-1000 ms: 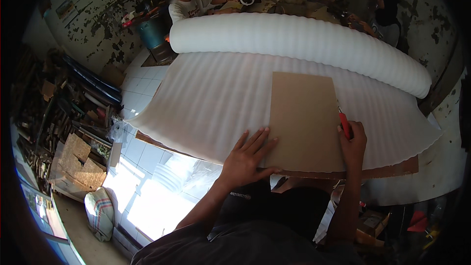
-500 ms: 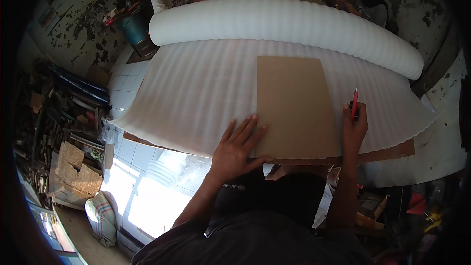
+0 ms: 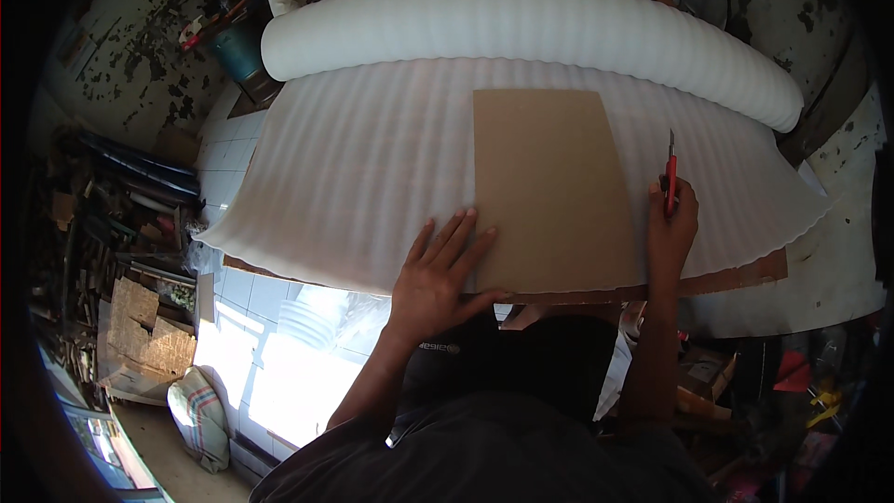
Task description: The person unrolls a foam sheet across a table, places a cardboard template on top of it, and cuts the foam sheet along the template using a utility knife.
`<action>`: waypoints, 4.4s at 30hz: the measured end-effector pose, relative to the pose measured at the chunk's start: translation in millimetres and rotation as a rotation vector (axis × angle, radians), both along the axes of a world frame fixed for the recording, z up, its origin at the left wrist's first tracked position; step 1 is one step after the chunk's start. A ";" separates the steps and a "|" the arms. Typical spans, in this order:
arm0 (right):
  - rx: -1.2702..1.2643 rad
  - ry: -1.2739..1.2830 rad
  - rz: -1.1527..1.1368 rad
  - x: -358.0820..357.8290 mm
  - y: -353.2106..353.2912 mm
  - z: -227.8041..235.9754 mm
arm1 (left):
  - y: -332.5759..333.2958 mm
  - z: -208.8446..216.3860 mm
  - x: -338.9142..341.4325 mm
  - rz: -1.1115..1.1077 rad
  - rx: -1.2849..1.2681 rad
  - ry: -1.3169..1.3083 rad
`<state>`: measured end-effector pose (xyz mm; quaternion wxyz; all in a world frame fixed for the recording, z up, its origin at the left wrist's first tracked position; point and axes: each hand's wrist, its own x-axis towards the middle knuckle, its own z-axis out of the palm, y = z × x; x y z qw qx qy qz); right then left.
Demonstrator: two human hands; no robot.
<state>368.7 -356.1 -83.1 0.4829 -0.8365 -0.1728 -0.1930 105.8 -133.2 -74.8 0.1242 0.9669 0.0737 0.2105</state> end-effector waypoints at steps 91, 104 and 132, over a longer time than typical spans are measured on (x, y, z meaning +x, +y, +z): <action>-0.193 -0.166 0.152 3.4 -1.8 -4.5 | -3.5 6.1 0.4 -0.014 0.024 0.010; -0.227 -0.174 0.147 9.6 -0.7 -10.0 | -3.5 2.3 3.7 0.004 0.067 -0.006; -0.233 -0.194 0.120 14.4 -0.9 -13.7 | -1.1 -6.6 1.3 -0.018 0.084 -0.067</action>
